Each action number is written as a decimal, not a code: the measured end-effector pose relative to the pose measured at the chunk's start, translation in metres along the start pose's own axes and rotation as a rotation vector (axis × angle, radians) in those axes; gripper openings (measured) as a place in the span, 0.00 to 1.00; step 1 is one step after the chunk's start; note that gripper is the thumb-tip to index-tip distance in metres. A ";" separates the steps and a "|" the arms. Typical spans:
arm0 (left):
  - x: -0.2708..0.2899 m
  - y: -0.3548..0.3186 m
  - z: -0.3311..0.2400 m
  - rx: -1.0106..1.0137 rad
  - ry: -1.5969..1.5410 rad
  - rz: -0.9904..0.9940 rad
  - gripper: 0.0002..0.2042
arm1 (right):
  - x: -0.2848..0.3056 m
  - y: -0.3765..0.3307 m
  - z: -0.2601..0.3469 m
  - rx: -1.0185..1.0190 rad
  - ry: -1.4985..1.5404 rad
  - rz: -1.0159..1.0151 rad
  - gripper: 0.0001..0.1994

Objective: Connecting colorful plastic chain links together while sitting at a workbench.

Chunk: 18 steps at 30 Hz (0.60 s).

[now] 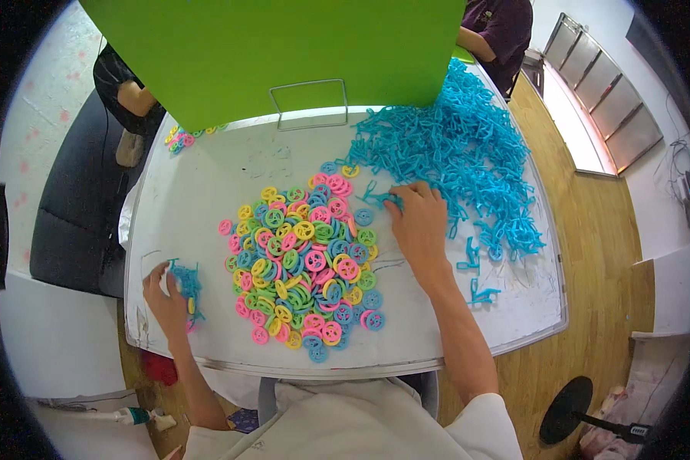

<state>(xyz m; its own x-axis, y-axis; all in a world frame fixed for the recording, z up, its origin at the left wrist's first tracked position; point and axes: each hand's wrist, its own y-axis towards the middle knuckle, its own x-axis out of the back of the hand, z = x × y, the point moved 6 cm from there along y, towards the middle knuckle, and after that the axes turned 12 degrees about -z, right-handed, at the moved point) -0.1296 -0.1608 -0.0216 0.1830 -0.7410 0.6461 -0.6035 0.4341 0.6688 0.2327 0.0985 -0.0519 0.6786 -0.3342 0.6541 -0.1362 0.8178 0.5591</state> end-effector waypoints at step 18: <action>-0.100 -0.015 -0.207 0.058 -0.756 0.709 0.08 | 0.011 0.005 0.015 -0.196 0.678 -0.063 0.10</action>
<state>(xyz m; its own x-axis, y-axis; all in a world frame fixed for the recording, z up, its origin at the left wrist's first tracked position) 0.0219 0.0123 -0.0203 -0.7513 -0.4622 0.4711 -0.4230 0.8852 0.1937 0.2288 0.0912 -0.0340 0.9894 -0.0704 0.1268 0.0072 0.8969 0.4421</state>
